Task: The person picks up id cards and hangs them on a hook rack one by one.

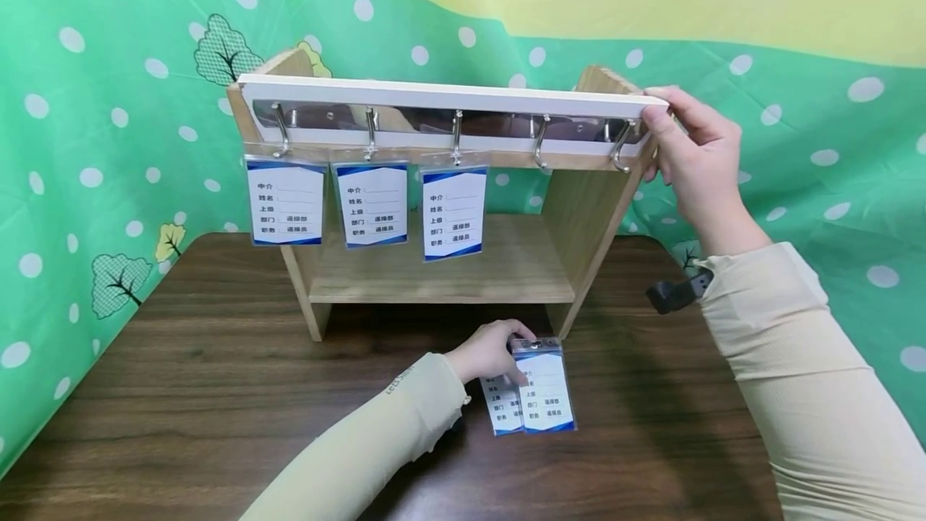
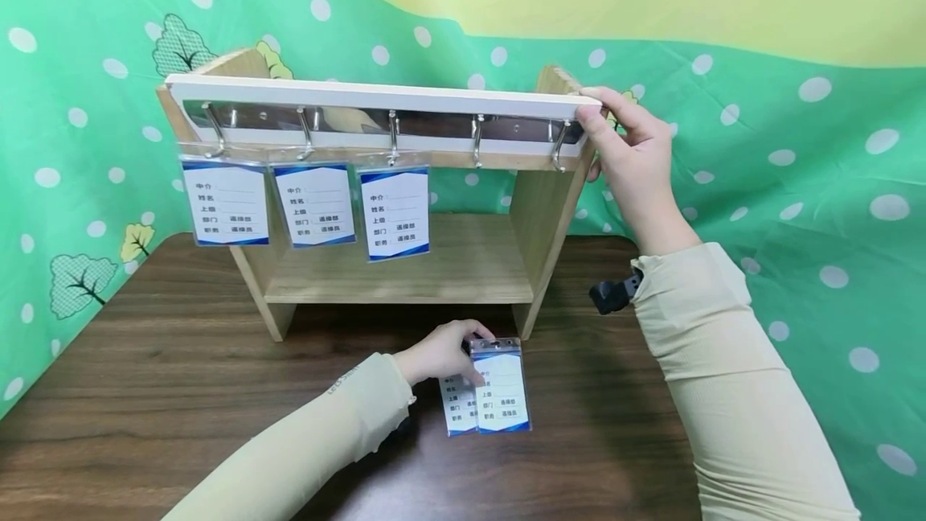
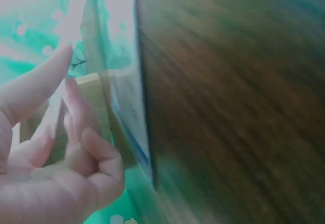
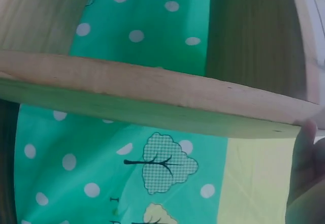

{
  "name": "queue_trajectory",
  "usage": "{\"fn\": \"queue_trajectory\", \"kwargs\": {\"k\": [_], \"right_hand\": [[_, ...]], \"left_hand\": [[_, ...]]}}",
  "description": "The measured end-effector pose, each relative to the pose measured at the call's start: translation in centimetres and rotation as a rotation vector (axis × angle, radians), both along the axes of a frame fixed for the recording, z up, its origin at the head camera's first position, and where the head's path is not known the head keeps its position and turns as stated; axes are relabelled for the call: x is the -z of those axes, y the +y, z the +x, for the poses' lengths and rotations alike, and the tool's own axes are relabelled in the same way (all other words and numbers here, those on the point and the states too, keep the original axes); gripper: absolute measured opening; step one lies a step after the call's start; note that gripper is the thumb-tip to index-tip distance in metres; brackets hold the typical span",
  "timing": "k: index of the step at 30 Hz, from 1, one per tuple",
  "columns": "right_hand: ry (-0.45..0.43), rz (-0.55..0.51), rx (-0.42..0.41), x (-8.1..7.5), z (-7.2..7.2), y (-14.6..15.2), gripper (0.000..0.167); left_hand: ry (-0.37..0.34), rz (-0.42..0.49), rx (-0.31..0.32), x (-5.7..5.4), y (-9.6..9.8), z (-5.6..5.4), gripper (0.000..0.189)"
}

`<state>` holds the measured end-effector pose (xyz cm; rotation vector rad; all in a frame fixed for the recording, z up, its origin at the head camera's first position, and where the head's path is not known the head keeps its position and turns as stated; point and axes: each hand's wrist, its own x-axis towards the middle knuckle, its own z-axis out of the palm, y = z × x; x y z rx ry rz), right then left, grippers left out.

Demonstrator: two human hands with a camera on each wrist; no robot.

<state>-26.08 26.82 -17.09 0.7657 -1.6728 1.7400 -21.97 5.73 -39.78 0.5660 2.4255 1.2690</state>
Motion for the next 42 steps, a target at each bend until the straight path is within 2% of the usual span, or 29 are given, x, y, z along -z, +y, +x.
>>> {"fn": "queue_trajectory", "kwargs": {"k": [3,7,13,16,21,26,29,33,38,42], "right_hand": [[0.007,-0.019,-0.005,-0.2,0.0,0.0,0.022],[0.026,-0.049,-0.012,-0.2,-0.1,-0.1,0.022],[0.087,-0.023,0.022,0.1,-0.1,0.0,0.024],[0.074,-0.046,-0.007,0.2,-0.1,0.2,0.023],[0.064,-0.059,-0.020,0.4,-0.1,0.3,0.022],[0.068,-0.054,-0.013,0.6,-0.2,0.3,0.023],[0.059,-0.059,-0.036,0.6,-0.2,0.4,0.024],[0.075,-0.032,-0.024,0.6,-0.2,0.4,0.023],[0.096,0.011,0.053,0.7,-0.2,0.1,0.022],[0.113,0.025,0.122,0.8,-0.3,-0.1,0.023]], "left_hand": [[-0.040,0.119,0.006,-0.3,0.0,0.0,0.047],[-0.018,0.213,-0.001,-1.3,0.1,0.3,0.030],[-0.038,0.335,-0.021,-3.4,0.3,1.1,0.020],[-0.020,0.392,-0.026,-4.7,0.3,1.5,0.020],[0.044,0.432,-0.020,-6.7,-0.2,1.8,0.019],[0.103,0.438,-0.030,-8.0,-0.6,1.8,0.018],[0.099,0.463,-0.045,-8.6,-0.7,1.9,0.018],[0.103,0.505,-0.067,-9.3,-1.0,1.9,0.016],[0.141,0.566,-0.065,-10.0,-1.4,1.7,0.015],[0.173,0.577,-0.043,-10.7,-1.8,1.6,0.014]]}}
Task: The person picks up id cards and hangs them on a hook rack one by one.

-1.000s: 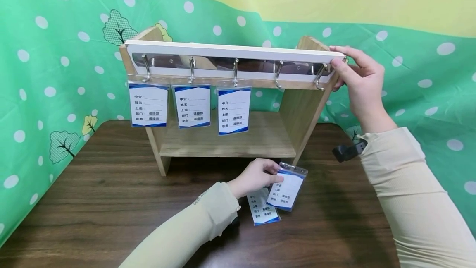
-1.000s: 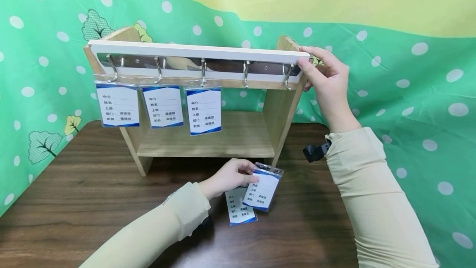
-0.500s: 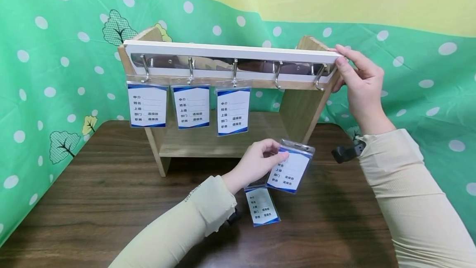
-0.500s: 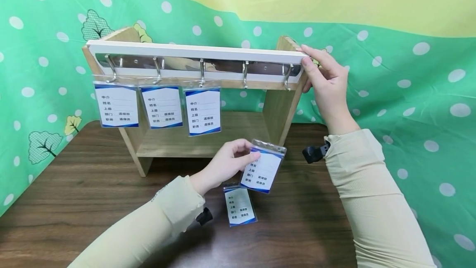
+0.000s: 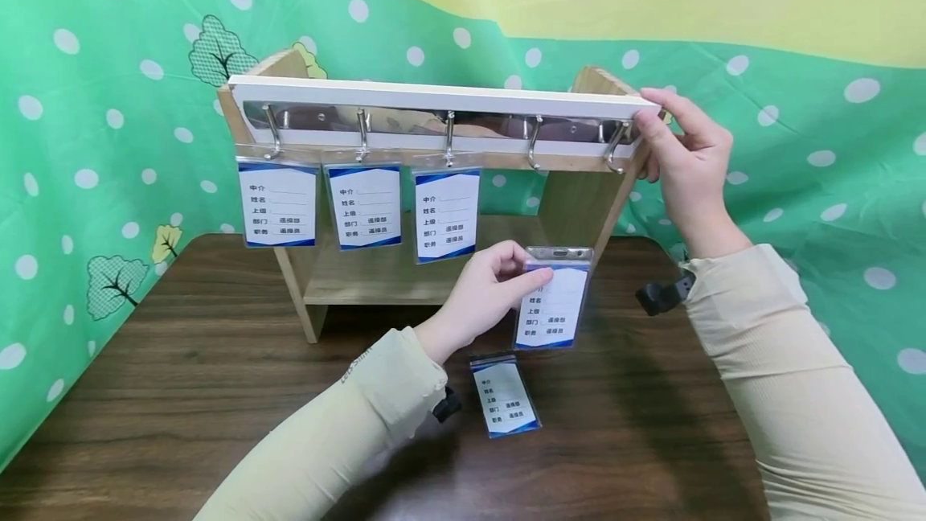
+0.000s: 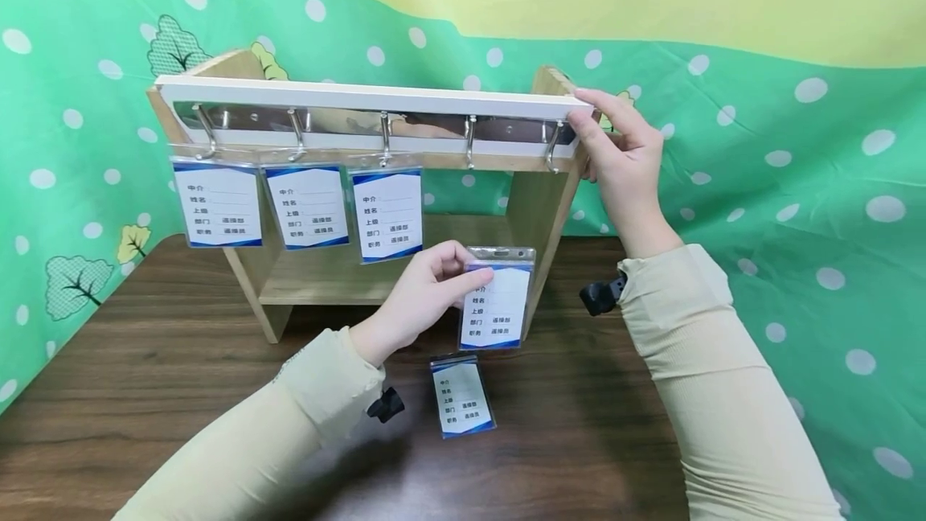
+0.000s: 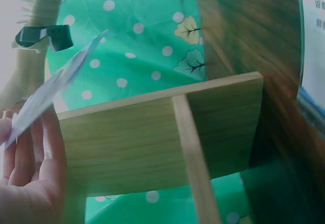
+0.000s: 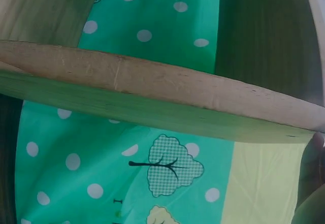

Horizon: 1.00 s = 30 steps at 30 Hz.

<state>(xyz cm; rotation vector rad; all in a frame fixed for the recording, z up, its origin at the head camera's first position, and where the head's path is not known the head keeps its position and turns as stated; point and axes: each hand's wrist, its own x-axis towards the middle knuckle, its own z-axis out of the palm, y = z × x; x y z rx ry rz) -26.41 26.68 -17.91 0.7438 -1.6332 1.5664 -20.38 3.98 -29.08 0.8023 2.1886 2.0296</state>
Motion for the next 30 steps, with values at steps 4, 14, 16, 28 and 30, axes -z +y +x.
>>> {"fn": "queue_trajectory", "kwargs": {"k": [4,14,16,28,30], "right_hand": [[0.034,0.048,0.094,0.1,-0.2,-0.1,0.022],[-0.001,-0.116,0.012,0.6,-0.5,-0.8,0.021],[0.000,-0.136,0.017,0.6,-0.5,-0.9,0.020],[0.001,-0.169,0.055,0.9,-0.8,-1.2,0.019],[0.005,-0.166,0.059,0.9,-0.8,-1.2,0.019]], "left_hand": [[-0.008,0.023,0.011,-0.8,-0.4,0.1,0.016],[0.050,0.024,0.049,-2.8,-1.5,0.2,0.039],[0.074,-0.002,0.057,-3.1,-1.7,0.2,0.041],[0.064,0.060,-0.066,-4.9,-2.0,0.3,0.034],[0.085,0.070,-0.078,-5.2,-1.9,0.2,0.035]]}}
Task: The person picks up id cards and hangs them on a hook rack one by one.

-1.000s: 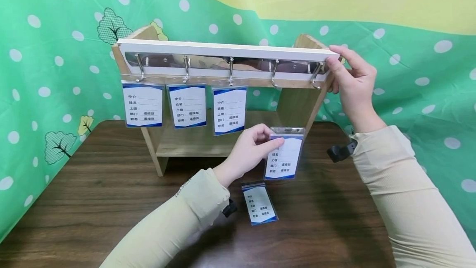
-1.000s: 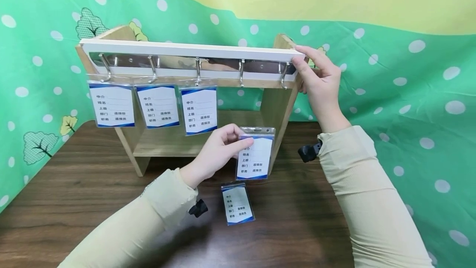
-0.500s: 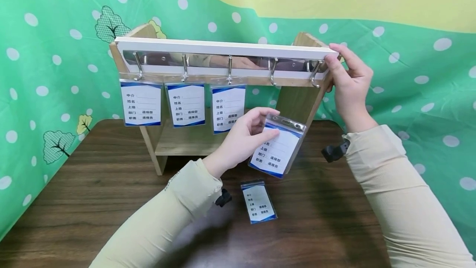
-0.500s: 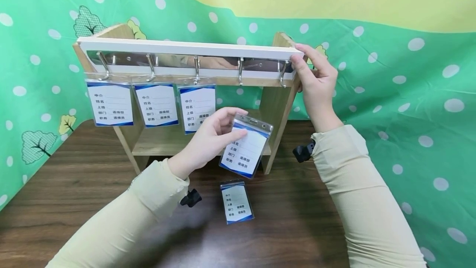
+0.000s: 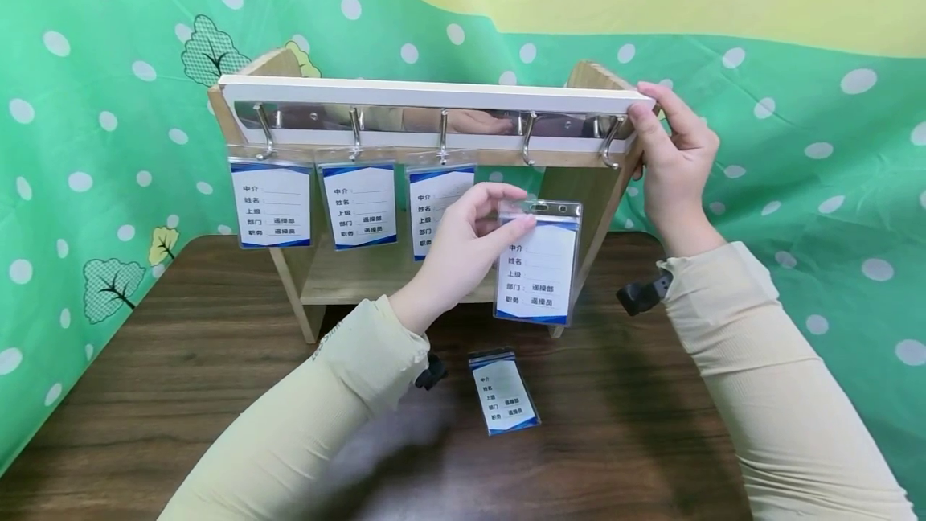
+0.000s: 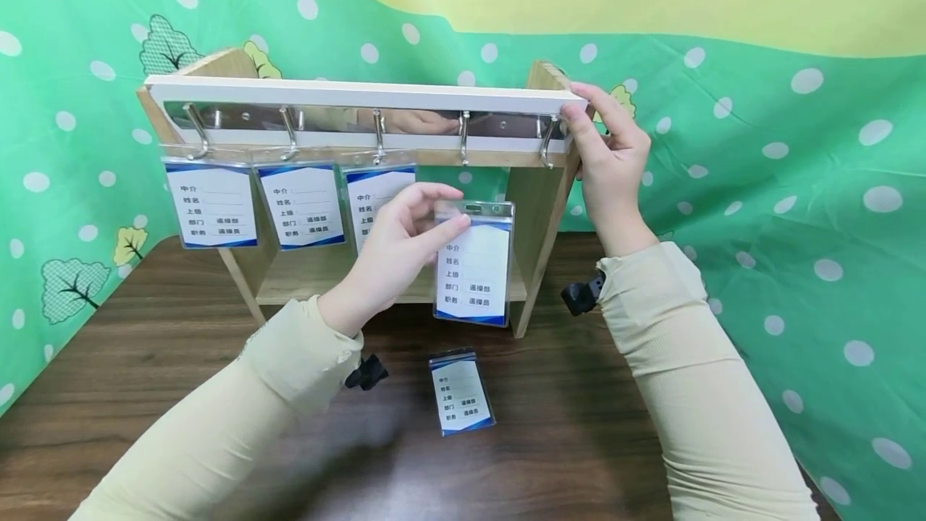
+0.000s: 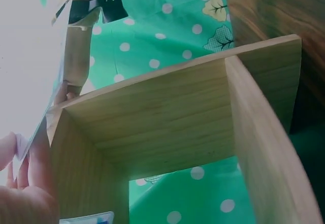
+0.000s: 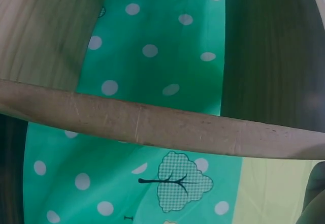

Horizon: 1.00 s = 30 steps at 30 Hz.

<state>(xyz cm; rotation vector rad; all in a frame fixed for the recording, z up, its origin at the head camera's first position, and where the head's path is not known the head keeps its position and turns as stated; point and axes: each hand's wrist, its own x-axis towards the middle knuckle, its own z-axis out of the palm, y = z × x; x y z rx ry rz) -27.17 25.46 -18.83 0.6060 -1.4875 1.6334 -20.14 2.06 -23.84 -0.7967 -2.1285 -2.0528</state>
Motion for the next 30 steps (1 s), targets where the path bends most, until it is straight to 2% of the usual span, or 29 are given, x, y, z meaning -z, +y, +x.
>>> {"fn": "queue_trajectory", "kwargs": {"k": [12,21,30], "right_hand": [[-0.005,0.007,0.013,-0.1,0.1,-0.2,0.019],[-0.016,-0.010,0.007,-0.1,0.2,-0.1,0.018],[-0.013,-0.017,-0.008,-0.1,0.0,-0.1,0.018]], "left_hand": [[0.162,-0.001,-0.118,-1.7,0.0,-0.1,0.026],[0.227,0.008,-0.143,-2.6,0.1,-0.6,0.023],[0.227,-0.036,-0.194,-3.2,0.2,-1.1,0.023]]}}
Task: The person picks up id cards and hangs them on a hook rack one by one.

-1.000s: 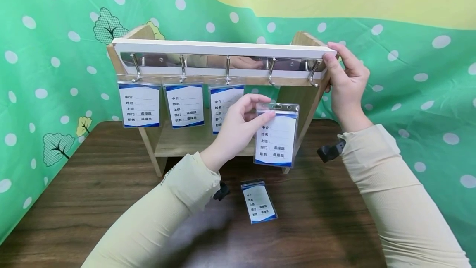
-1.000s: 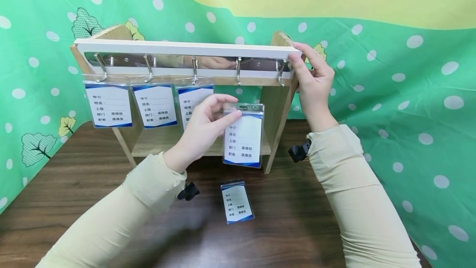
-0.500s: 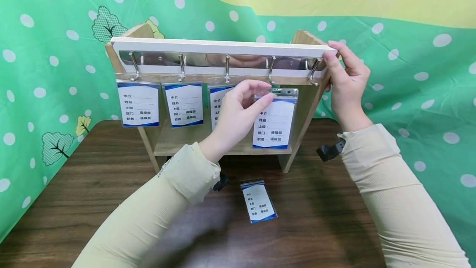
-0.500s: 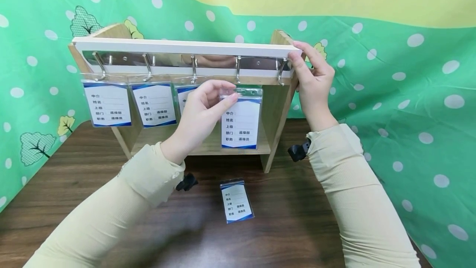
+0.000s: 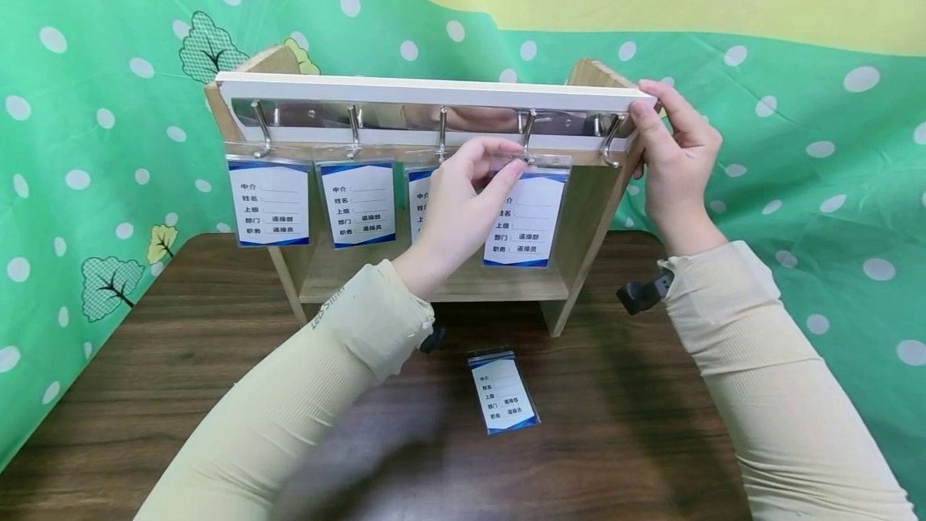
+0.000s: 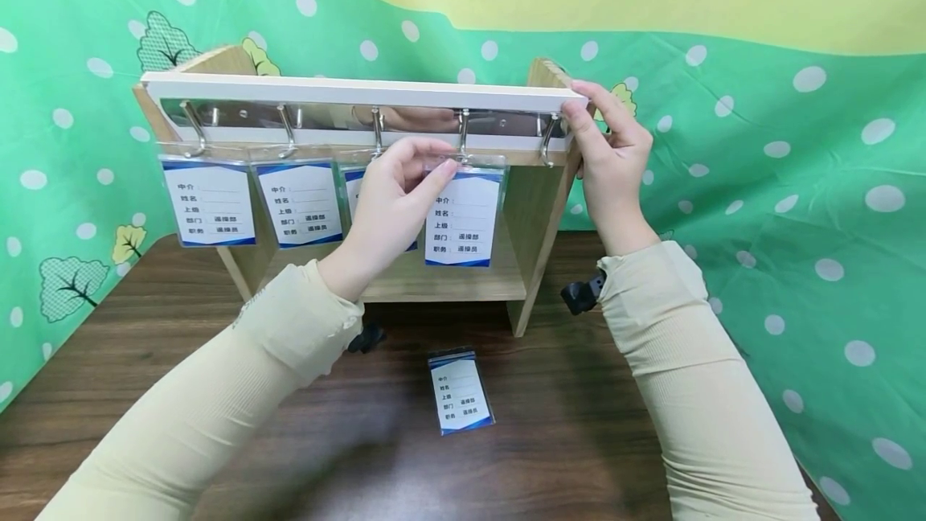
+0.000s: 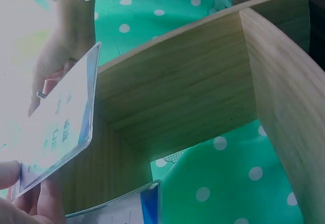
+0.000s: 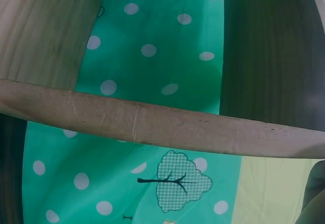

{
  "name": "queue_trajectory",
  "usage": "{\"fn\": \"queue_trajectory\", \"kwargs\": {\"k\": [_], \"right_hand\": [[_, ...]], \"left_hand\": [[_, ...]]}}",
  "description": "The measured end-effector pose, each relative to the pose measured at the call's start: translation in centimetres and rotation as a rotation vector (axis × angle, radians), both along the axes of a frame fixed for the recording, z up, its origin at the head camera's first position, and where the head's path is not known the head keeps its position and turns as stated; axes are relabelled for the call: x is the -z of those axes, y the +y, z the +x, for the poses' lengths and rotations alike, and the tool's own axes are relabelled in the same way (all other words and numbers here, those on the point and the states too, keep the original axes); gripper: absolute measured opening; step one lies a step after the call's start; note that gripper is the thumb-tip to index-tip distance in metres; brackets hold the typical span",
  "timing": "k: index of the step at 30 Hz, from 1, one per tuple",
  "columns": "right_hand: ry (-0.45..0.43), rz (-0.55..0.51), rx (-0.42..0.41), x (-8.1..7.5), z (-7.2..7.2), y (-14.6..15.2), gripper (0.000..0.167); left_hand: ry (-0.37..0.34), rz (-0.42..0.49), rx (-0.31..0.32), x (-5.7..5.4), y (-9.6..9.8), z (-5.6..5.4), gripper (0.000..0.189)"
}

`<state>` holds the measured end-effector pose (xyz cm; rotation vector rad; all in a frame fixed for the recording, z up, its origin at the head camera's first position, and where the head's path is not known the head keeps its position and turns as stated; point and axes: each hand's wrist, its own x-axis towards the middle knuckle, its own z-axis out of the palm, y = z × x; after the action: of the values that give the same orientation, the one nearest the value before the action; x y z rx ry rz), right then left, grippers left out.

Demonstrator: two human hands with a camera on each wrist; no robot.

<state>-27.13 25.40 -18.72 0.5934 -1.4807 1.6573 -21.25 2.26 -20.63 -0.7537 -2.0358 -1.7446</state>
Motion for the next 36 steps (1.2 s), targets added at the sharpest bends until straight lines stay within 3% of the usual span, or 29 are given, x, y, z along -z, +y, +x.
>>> {"fn": "queue_trajectory", "kwargs": {"k": [11,16,21,36], "right_hand": [[0.001,0.003,-0.035,-0.2,-0.1,0.2,0.017],[0.003,0.029,-0.035,-0.2,0.1,0.2,0.017],[0.036,0.081,0.008,-0.3,0.2,0.2,0.020],[0.021,0.054,-0.013,-0.4,0.5,0.0,0.022]], "left_hand": [[-0.042,-0.097,-0.016,-0.5,0.0,-0.1,0.025],[-0.063,-0.200,-0.015,-1.1,-0.4,-0.1,0.028],[-0.016,-0.277,-0.030,-1.1,-0.3,-0.4,0.029],[0.093,-0.279,-0.112,-0.5,0.3,-0.6,0.025]]}}
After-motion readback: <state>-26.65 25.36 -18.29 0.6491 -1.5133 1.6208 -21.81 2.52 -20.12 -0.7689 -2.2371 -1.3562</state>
